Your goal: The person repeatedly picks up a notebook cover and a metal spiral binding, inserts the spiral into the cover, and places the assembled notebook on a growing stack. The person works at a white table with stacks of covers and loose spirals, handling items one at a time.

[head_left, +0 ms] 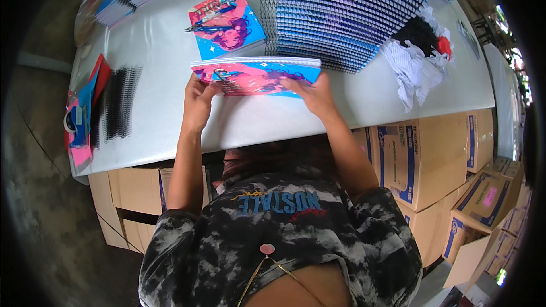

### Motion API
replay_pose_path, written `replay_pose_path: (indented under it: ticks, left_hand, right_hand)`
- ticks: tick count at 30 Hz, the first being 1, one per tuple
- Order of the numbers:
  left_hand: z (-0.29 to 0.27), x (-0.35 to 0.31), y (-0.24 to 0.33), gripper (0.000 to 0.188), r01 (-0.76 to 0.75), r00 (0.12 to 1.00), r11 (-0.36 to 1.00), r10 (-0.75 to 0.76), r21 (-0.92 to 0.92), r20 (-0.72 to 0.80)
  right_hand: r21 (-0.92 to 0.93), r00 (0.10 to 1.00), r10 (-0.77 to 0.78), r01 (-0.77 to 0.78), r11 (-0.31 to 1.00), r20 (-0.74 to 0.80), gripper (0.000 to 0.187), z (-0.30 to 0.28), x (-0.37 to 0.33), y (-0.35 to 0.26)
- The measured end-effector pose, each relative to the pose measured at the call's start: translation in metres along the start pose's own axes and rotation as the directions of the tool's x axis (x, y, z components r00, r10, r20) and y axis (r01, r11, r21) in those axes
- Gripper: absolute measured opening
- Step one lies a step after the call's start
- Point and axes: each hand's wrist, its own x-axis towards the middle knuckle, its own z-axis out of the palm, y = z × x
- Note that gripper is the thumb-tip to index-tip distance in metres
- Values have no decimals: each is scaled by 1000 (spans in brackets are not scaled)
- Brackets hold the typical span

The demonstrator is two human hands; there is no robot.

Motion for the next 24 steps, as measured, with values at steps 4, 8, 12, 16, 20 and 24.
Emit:
replay_pose_path:
  ticks: [4, 8, 12, 16, 20, 24]
  left_hand:
    - [4, -5, -12, 25, -41, 996, 999, 39, -30, -83]
    - [4, -3, -32, 24, 96, 993, 992, -101, -86, -61]
    - [1, -5, -43, 26, 54, 998, 998, -55, -39, -33]
    - [8, -3, -44, 31, -20, 1000, 998, 20, -56, -11]
    - [-6, -4, -51, 32, -14, 998, 999, 11, 52, 64]
    - [-21, -9, -55, 30, -22, 996, 981, 4, 192, 89]
  right_hand:
    - [142, 1000, 5, -6, 990, 8, 20, 5, 7, 7]
    - [-46, 999, 23, -21, 999, 33, 23, 1, 4, 14]
    - [154, 993, -119, 114, 982, 23, 30, -3, 16, -14]
    - [-69, 989, -43, 53, 996, 138, 29, -4, 18, -8]
    - [-56, 993, 16, -9, 998, 120, 25, -6, 7, 15]
    - [56, 970, -122, 112, 992, 211, 30, 7, 16, -20]
